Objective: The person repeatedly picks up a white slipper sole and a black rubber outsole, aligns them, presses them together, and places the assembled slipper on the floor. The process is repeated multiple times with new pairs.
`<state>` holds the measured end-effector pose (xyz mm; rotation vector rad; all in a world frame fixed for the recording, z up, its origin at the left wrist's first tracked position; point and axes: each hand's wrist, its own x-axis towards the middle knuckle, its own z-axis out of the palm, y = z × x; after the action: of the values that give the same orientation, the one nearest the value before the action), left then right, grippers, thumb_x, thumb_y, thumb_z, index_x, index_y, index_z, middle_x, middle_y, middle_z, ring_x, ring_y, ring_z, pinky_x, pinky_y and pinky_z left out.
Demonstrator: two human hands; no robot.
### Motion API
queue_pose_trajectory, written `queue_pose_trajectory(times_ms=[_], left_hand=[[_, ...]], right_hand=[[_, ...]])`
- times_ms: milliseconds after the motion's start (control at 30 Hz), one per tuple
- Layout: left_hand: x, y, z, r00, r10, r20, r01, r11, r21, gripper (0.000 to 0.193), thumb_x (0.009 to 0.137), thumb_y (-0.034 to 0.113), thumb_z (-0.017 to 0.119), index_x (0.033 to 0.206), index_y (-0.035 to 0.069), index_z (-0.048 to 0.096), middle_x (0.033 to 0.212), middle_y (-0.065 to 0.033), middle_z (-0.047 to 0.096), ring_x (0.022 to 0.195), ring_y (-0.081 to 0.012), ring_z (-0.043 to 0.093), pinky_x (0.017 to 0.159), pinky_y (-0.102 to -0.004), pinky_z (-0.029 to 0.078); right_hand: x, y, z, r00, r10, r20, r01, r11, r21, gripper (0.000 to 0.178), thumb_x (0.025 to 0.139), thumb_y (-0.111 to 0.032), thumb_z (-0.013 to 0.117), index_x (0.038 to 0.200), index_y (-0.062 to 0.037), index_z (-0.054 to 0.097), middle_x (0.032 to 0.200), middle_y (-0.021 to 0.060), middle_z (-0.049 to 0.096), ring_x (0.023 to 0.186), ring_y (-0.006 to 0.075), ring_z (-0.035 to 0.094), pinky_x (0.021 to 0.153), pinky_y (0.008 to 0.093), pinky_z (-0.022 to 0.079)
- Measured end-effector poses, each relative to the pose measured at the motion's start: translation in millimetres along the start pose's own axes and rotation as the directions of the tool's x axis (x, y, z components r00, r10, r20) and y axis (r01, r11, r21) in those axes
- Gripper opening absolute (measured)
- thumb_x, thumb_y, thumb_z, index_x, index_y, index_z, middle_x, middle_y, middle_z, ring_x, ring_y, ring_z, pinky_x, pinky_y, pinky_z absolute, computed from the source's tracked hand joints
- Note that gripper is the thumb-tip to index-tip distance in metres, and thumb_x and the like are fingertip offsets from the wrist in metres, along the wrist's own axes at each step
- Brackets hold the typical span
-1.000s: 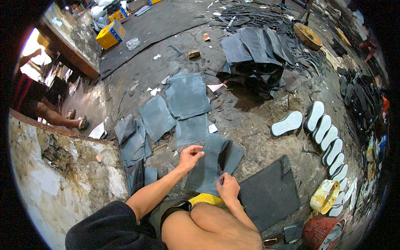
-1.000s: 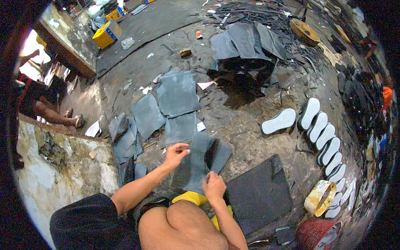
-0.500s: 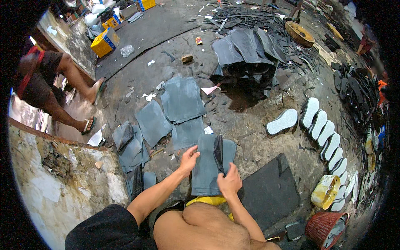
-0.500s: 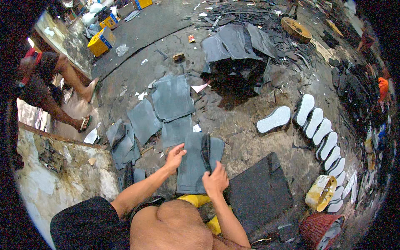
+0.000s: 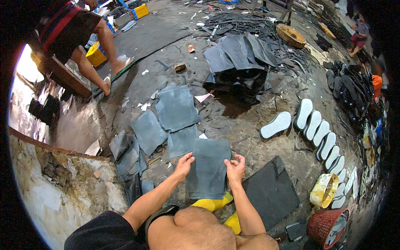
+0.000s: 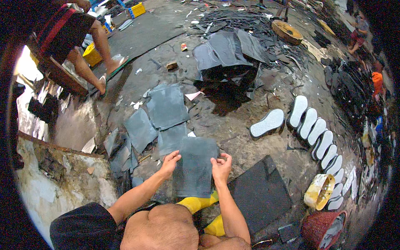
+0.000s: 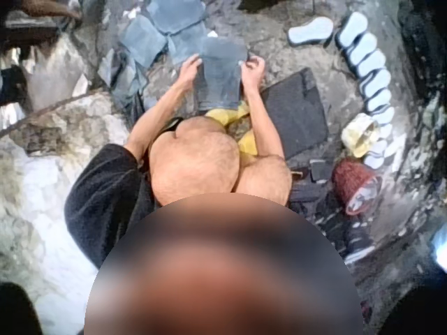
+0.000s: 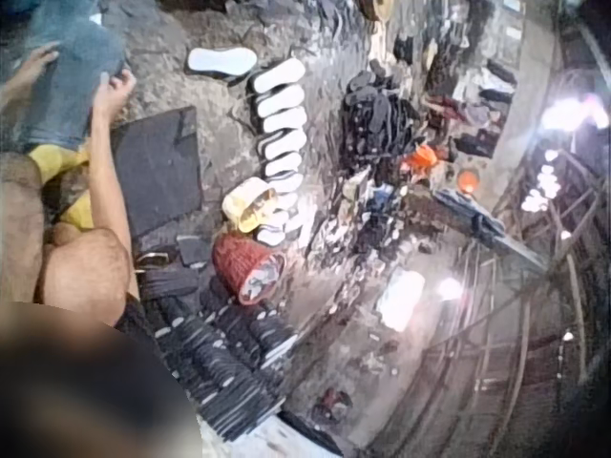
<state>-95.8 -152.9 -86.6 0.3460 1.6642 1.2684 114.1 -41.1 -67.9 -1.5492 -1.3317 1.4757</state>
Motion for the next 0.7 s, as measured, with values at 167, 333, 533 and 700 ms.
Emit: queue_pose_trajectory(times_ms=[167, 333, 533, 700], left_hand=[[-13, 41, 11, 0.898, 0.405, -0.172, -0.321, 0.87, 0.375, 0.058, 0.088, 0.021, 0.072, 0.141, 0.006, 0.056, 0.127, -0.0132, 0.066, 0.126, -0.029, 0.058, 0.119, -0.043, 0.029], [-41, 147, -19, 0.677, 0.261, 0.689, -0.735, 0.182, 0.653, 0.034, 0.077, 0.016, 0.072, 0.111, 0.019, 0.072, 0.109, -0.0019, 0.072, 0.117, -0.0233, 0.063, 0.122, -0.0598, 0.017], [-81, 232, -63, 0.565, 0.05, 0.824, -0.807, 0.239, 0.539, 0.007, 0.072, 0.015, 0.072, 0.076, 0.018, 0.069, 0.101, 0.0018, 0.073, 0.129, -0.0274, 0.055, 0.121, -0.0643, 0.01], [-122, 301, -104, 0.707, 0.435, 0.558, -0.703, 0.519, 0.487, 0.012, 0.066, 0.004, 0.059, 0.07, 0.014, 0.063, 0.098, -0.003, 0.077, 0.141, -0.0307, 0.048, 0.123, -0.0613, -0.002]], right_hand=[[-28, -17, 5, 0.96, -0.067, 0.271, 0.043, 0.995, 0.093, 0.027, 0.087, -0.006, 0.07, 0.112, 0.0023, 0.068, 0.095, 0.0043, 0.066, 0.086, 0.0138, 0.062, 0.078, 0.0282, 0.049], [-47, -27, 4, 0.775, -0.257, 0.577, 0.217, 0.966, 0.138, 0.036, 0.089, -0.015, 0.074, 0.122, -0.0042, 0.066, 0.113, 0.0091, 0.066, 0.109, 0.02, 0.063, 0.097, 0.0327, 0.049], [-53, 3, -15, 0.521, -0.003, 0.854, 0.684, 0.6, -0.415, 0.087, 0.078, -0.077, 0.063, 0.139, -0.0147, 0.062, 0.142, 0.0151, 0.057, 0.138, 0.0346, 0.045, 0.115, 0.0484, 0.034], [-70, 18, -8, 0.585, -0.15, 0.797, 0.692, 0.605, -0.394, 0.066, 0.089, -0.061, 0.065, 0.134, -0.0122, 0.066, 0.137, 0.0168, 0.06, 0.134, 0.0336, 0.049, 0.115, 0.0458, 0.034]])
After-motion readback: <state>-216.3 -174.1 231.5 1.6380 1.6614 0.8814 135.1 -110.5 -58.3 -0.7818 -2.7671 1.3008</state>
